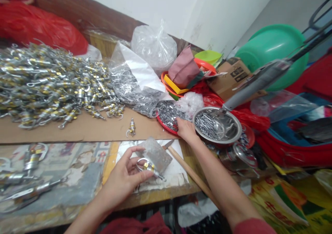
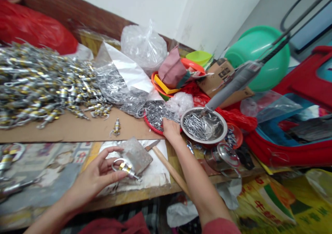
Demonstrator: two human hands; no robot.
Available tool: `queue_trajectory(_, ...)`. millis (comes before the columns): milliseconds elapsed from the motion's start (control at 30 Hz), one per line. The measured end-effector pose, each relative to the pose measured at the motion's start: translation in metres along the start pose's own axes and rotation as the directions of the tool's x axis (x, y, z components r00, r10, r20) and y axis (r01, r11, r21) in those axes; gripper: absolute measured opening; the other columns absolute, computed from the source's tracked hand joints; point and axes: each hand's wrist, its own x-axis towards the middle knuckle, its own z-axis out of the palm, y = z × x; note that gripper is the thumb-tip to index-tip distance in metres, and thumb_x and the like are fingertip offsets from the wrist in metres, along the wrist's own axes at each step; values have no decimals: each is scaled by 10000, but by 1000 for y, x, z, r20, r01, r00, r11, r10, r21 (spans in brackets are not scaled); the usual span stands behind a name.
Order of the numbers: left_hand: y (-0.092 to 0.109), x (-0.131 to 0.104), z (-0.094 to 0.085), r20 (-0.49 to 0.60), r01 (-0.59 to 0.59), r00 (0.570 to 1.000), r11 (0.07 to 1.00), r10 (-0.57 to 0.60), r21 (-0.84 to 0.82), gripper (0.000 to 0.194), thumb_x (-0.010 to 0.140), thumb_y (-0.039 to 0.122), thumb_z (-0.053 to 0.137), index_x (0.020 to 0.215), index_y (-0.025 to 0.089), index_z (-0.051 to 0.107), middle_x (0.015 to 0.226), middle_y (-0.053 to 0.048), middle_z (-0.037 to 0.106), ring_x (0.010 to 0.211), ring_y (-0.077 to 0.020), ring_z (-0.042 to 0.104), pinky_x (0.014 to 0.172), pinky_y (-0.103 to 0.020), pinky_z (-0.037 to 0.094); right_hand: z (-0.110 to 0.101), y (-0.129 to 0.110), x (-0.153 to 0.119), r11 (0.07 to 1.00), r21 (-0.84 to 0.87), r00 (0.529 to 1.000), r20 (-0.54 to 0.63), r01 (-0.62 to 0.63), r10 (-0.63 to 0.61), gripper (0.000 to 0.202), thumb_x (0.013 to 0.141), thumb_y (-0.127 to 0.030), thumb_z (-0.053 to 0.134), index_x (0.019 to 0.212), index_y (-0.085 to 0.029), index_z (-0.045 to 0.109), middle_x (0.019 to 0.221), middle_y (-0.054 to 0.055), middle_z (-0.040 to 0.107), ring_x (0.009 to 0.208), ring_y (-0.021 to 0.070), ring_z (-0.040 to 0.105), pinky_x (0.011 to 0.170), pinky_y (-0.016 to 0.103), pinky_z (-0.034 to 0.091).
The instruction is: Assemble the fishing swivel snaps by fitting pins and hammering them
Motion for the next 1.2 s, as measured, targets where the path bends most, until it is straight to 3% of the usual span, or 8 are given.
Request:
queue_trajectory(167, -2, 4, -4, -16, 13, 1000, 1000, -13, -27, 533, 589, 236, 721, 980, 248, 359, 709, 33, 651, 691, -203, 663, 646, -306, 486, 3, 4, 10, 996, 63, 998, 23, 63, -64, 295, 695, -132, 574, 990, -128, 571, 904, 150, 646, 897, 276, 596, 787, 358, 430)
queue_trajectory(367, -7, 8, -9, -45, 40, 998, 993, -45, -110, 561, 506, 189, 773, 903, 246, 381, 675, 58, 647, 643, -185, 666, 614, -287, 496, 1, 14, -3, 944, 314, 991, -123, 96, -59, 235, 736, -96, 450, 869, -108, 643, 949, 123, 641, 916, 216, 589, 832, 321, 434)
queue_trajectory(533, -13, 12, -9, -54, 31, 998, 988, -40, -149, 570, 473, 213, 786, 879, 244, 386, 675, 43, 661, 656, -203, 665, 631, -317, 503, -7, -15, -57, 802, 561, 979, -116, 205, -168, 160, 753, -162, 516, 854, -141, 638, 816, 35, 681, 732, 124, 632, 657, 203, 495)
queue_trajectory(733, -11, 8, -6, -39, 38, 998, 985, -45, -168, 524, 520, 211, 758, 877, 243, 377, 698, 35, 671, 675, -197, 663, 640, -318, 501, -17, -61, -107, 520, 765, 910, -206, 380, -360, 113, 735, -110, 561, 751, -175, 652, 717, 4, 658, 675, 117, 598, 649, 226, 466)
queue_trajectory(933, -11, 6, -7, -20, 12, 1000, 986, -15, -164, 486, 553, 191, 740, 869, 242, 374, 696, 45, 661, 654, -163, 649, 622, -274, 489, -15, -69, -120, 618, 684, 917, -220, 387, -332, 141, 786, -131, 517, 821, -190, 641, 744, 19, 643, 703, 137, 575, 663, 248, 436)
queue_trajectory(1067, -14, 7, -8, -3, -4, 1000, 987, 3, -161, 462, 579, 190, 729, 867, 243, 371, 725, 44, 655, 672, -161, 649, 629, -269, 483, -23, -67, -129, 736, 541, 902, -114, 408, -416, 192, 792, -91, 461, 904, -176, 591, 825, 46, 620, 783, 170, 551, 705, 284, 411)
queue_trajectory(1200, -14, 7, -8, 6, -4, 1000, 991, 5, -136, 448, 595, 193, 723, 874, 240, 376, 734, 41, 649, 678, -157, 645, 636, -270, 481, -26, -72, -130, 729, 616, 940, -58, 299, -336, 209, 792, -90, 446, 968, -183, 513, 838, 32, 582, 763, 151, 541, 680, 257, 411)
